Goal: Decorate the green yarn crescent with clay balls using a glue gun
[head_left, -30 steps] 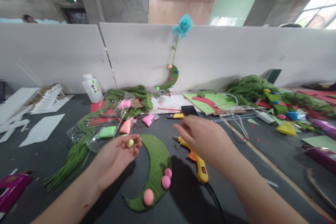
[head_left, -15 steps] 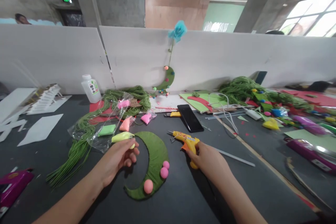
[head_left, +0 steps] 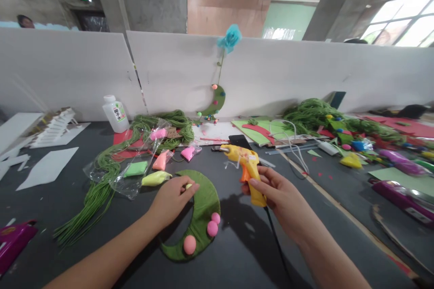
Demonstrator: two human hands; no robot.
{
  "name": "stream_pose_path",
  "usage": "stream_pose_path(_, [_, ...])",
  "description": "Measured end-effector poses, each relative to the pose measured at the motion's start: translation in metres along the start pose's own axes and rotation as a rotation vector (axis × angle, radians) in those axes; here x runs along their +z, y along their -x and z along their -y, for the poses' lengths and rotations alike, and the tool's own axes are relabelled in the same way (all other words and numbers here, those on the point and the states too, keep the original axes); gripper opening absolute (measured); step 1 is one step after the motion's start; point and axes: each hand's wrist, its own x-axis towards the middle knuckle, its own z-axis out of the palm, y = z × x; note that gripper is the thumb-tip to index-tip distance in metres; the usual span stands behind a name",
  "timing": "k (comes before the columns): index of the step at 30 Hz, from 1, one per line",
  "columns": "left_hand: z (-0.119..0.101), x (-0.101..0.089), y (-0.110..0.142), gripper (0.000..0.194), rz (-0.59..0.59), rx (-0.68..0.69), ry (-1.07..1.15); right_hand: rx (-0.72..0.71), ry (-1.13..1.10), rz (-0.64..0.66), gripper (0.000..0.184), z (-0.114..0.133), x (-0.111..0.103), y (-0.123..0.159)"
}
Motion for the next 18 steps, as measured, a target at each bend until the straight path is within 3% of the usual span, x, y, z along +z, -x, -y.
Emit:
stream_pose_path(5, [-0.006,0.001,-0.001,0.01,0.014,-0.024,0.055,-0.03,-0.067,0.052,0.028,0.007,0.012,-0.029])
stream_pose_path(12, [-0.021,-0.03,-0.028,0.016,-0.055,-0.189,0.295,-0.108,-0.051,0.233,0.021,0.019,0.022,-0.069])
stream_pose_path(18, [-0.019,-0.047,-0.033,0.01,-0.161,-0.178,0.325,-0.083,0.103,0.356,0.017,-0.006,0.028,-0.072])
